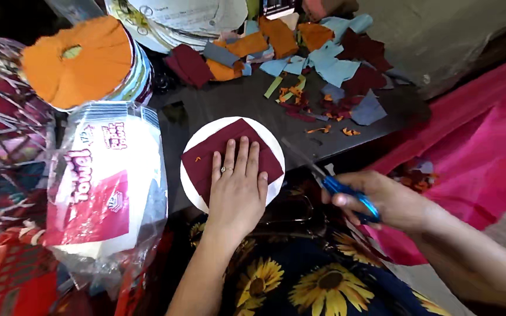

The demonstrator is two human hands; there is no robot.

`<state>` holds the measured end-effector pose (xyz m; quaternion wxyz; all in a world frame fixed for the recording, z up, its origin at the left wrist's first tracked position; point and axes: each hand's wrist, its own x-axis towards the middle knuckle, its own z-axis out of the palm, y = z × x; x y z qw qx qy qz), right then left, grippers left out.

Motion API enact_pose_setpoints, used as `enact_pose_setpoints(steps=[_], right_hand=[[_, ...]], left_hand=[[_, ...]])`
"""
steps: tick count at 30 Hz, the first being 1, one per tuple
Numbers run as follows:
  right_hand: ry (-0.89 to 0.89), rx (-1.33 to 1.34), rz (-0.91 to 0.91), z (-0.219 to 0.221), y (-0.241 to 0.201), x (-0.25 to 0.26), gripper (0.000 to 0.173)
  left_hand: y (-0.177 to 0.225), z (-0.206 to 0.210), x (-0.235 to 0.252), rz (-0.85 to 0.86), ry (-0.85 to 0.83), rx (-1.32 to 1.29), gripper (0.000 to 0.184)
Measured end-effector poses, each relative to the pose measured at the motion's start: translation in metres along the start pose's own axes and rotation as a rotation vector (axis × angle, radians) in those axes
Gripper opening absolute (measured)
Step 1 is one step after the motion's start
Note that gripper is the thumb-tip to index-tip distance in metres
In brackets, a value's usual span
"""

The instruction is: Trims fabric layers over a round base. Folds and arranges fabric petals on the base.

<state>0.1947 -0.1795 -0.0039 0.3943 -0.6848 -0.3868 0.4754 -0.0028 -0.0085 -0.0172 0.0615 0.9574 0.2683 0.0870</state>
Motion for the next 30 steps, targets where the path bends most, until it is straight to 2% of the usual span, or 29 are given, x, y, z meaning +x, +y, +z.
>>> enact_pose_setpoints(steps=[2, 5, 14, 16, 18, 21, 23, 25, 30], right_hand=[[0.134, 0.007, 0.013, 0.002, 0.003, 0.004, 0.022], [0.317, 0.114, -0.074, -0.001, 0.010, 0.007, 0.013], [0.259, 0.143, -0.197, 0.012, 0.021, 0.002, 0.020], [0.251, 0.134, -0.217, 0.016, 0.021, 0.000, 0.019], [0.265, 0.111, -0.255, 0.019, 0.021, -0.001, 0.020], [0.309, 0.072, -0.320, 0.022, 0.024, 0.000, 0.021], [0.317, 0.074, -0.332, 0.025, 0.026, 0.001, 0.020], [0.306, 0.078, -0.350, 0.029, 0.025, 0.003, 0.020], [0.323, -0.036, -0.424, 0.035, 0.016, -0.002, 0.030]], left_hand=[[0.000, -0.005, 0.009, -0.030, -0.064, -0.008, 0.056], [0.000, -0.013, 0.018, -0.081, -0.140, -0.004, 0.057], [0.011, -0.016, 0.007, -0.168, -0.158, -0.028, 0.059], [0.008, -0.019, 0.001, -0.124, -0.061, -0.096, 0.060], [0.006, -0.021, -0.012, -0.045, 0.145, -0.112, 0.061], [0.016, -0.014, -0.034, 0.058, 0.414, 0.047, 0.053], [0.027, -0.002, -0.041, 0.159, 0.460, 0.215, 0.036], [0.036, 0.004, -0.040, 0.266, 0.423, 0.335, 0.020], [0.031, 0.009, -0.036, 0.356, 0.457, 0.407, 0.024]])
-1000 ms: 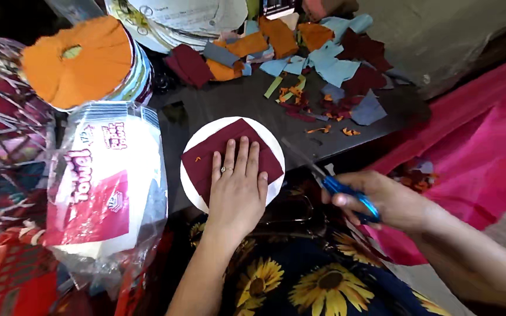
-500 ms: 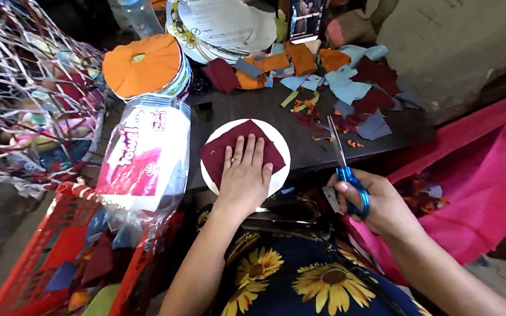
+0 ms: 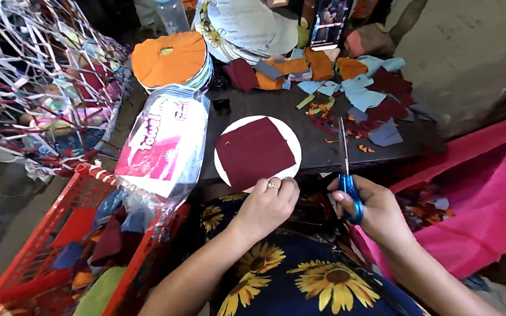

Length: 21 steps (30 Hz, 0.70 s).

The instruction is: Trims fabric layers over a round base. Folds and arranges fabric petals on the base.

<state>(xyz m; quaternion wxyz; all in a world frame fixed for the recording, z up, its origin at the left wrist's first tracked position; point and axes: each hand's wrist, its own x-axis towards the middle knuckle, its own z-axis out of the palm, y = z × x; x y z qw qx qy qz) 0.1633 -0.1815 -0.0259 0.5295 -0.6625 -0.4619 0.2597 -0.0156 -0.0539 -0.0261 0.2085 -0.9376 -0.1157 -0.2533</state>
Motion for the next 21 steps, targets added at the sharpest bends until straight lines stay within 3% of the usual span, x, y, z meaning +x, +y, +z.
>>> enact_pose_setpoints(steps=[10, 16, 18, 21], right_hand=[[0.108, -0.093, -0.064, -0.008, 0.006, 0.007, 0.037], [0.105, -0.114, -0.040, -0.010, 0.013, 0.005, 0.036], [0.107, -0.104, -0.030, -0.010, 0.015, 0.006, 0.035], [0.090, -0.095, 0.003, -0.007, 0.014, 0.008, 0.035]], left_hand=[[-0.024, 0.011, -0.036, -0.031, 0.246, -0.104, 0.014], [-0.059, 0.011, -0.066, -0.327, 0.136, -0.069, 0.015], [-0.055, 0.012, -0.072, -0.431, 0.179, -0.056, 0.014], [-0.029, 0.008, -0.067, -0.394, 0.243, -0.073, 0.013]])
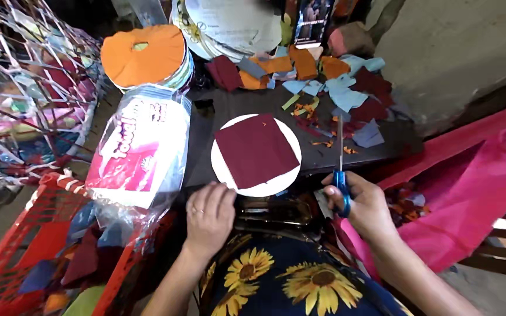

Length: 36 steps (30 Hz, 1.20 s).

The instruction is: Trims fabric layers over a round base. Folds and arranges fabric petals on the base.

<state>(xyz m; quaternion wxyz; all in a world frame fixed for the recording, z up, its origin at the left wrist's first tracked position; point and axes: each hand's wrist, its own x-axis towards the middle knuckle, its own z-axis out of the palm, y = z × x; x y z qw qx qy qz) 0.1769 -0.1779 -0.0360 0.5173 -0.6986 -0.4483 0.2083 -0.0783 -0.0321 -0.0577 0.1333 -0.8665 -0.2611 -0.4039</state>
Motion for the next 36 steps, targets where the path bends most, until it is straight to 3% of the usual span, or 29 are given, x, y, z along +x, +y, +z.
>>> enact_pose_setpoints(steps=[4, 8, 16, 22, 28, 36], right_hand=[[-0.009, -0.019, -0.014, 0.002, -0.002, 0.006, 0.037], [0.004, -0.015, -0.008, 0.000, -0.002, 0.004, 0.038], [0.015, 0.008, 0.014, -0.007, 0.005, -0.006, 0.037], [-0.070, -0.010, 0.048, -0.002, 0.002, -0.008, 0.037], [-0.151, -0.007, 0.067, 0.005, -0.001, -0.012, 0.040], [-0.186, 0.043, 0.074, 0.004, -0.001, -0.016, 0.038]], left_hand=[[0.045, 0.009, 0.020, 0.179, -0.063, 0.012, 0.030], [0.074, 0.027, 0.050, 0.239, -0.113, 0.094, 0.028], [0.053, 0.034, 0.049, 0.346, -0.103, -0.039, 0.025], [0.006, 0.012, 0.039, 0.076, -0.180, -0.129, 0.019], [-0.014, -0.014, 0.048, -0.164, -0.479, -0.177, 0.030], [-0.011, -0.006, 0.054, -0.266, -0.437, -0.126, 0.045]])
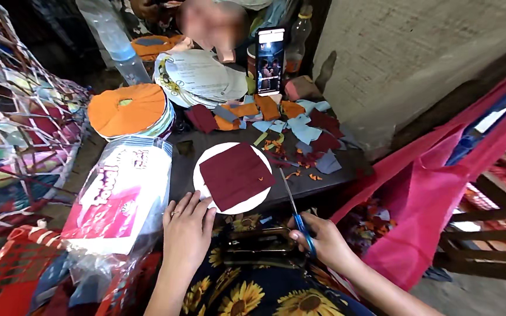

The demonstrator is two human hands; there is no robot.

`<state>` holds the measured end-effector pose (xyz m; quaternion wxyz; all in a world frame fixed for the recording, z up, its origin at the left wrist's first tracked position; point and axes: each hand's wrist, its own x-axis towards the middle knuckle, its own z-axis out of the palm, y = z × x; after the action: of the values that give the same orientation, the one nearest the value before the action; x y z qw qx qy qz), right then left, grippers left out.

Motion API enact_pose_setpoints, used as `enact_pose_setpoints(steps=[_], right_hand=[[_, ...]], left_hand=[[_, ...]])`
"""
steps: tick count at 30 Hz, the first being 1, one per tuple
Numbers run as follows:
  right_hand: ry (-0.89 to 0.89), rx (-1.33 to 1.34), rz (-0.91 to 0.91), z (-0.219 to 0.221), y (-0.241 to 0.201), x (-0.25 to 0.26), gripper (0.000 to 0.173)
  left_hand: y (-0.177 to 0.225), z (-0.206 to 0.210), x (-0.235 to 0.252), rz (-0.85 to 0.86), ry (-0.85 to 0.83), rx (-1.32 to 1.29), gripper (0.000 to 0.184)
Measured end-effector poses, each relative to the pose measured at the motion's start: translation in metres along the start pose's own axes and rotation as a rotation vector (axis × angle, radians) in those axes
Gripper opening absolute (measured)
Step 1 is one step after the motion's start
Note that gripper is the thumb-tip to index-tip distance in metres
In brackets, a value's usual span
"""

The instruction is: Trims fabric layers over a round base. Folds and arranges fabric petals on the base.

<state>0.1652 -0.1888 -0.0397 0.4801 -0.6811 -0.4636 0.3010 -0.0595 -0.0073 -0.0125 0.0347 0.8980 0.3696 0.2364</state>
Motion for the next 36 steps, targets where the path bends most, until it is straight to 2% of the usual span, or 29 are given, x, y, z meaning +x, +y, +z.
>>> enact_pose_setpoints(steps=[4, 6, 20, 25, 36], right_hand=[[-0.017, 0.028, 0.021, -0.0009, 0.0004, -0.0007, 0.034], [-0.033, 0.039, 0.033, -0.0022, 0.0004, -0.0008, 0.033], [-0.099, 0.065, 0.082, -0.0029, -0.0007, 0.0016, 0.029], [-0.094, 0.049, 0.066, -0.0026, 0.0021, -0.0004, 0.032], [-0.067, 0.088, 0.071, -0.0015, 0.0032, -0.0014, 0.028]], left_hand=[[0.0033, 0.0002, 0.0064, -0.013, -0.023, 0.005, 0.030], [0.0035, 0.0004, 0.0075, -0.018, -0.032, 0.000, 0.028], [0.0035, 0.0031, 0.0099, -0.040, -0.001, -0.016, 0.030], [0.0051, 0.0043, 0.0105, -0.060, -0.009, -0.037, 0.027], [0.0042, 0.0056, 0.0097, -0.068, 0.000, -0.031, 0.028]])
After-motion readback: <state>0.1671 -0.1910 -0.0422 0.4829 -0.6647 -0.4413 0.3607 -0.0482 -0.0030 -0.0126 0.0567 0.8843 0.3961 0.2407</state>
